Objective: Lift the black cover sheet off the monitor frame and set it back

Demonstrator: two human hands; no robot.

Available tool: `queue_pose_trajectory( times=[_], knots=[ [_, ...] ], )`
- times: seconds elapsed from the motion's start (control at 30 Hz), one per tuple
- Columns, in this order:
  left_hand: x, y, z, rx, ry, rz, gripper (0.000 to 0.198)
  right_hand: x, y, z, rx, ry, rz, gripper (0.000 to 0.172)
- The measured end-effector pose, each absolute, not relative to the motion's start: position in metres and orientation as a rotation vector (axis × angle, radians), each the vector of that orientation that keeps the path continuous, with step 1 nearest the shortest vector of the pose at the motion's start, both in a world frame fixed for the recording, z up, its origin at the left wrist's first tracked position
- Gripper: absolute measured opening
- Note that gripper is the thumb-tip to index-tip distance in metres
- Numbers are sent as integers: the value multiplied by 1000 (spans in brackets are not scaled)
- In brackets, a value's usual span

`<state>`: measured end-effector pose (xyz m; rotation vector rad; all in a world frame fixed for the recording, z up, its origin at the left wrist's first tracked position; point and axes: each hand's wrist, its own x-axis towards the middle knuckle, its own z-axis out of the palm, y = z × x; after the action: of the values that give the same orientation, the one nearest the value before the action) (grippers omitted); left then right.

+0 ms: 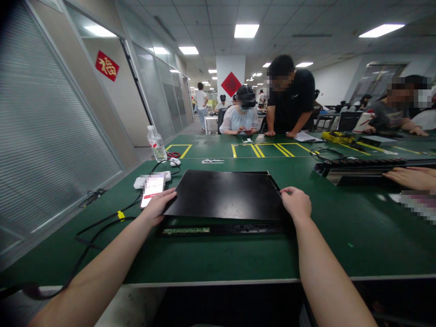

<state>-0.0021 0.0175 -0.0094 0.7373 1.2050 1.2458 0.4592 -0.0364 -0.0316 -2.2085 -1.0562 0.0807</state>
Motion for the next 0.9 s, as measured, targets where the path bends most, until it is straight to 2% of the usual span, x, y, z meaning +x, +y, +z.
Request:
queue_pose_trajectory(
  times=[0.13, 0.4, 0.67, 0.9],
  knots=[
    [0, 16, -7, 752, 1192, 1218, 27, 460, -36, -34, -2192, -1070, 67, 22],
    [1, 16, -8, 753, 1248, 1263, 29, 459, -36, -32, -2194, -1046, 68, 22],
    [-2, 21, -11, 745, 1176, 1242, 19, 458, -37, -31, -2203, -1086, 94, 23],
    [0, 20, -10, 737, 1190, 1237, 22, 455, -38, -26, -2236, -1071, 112, 23]
  ],
)
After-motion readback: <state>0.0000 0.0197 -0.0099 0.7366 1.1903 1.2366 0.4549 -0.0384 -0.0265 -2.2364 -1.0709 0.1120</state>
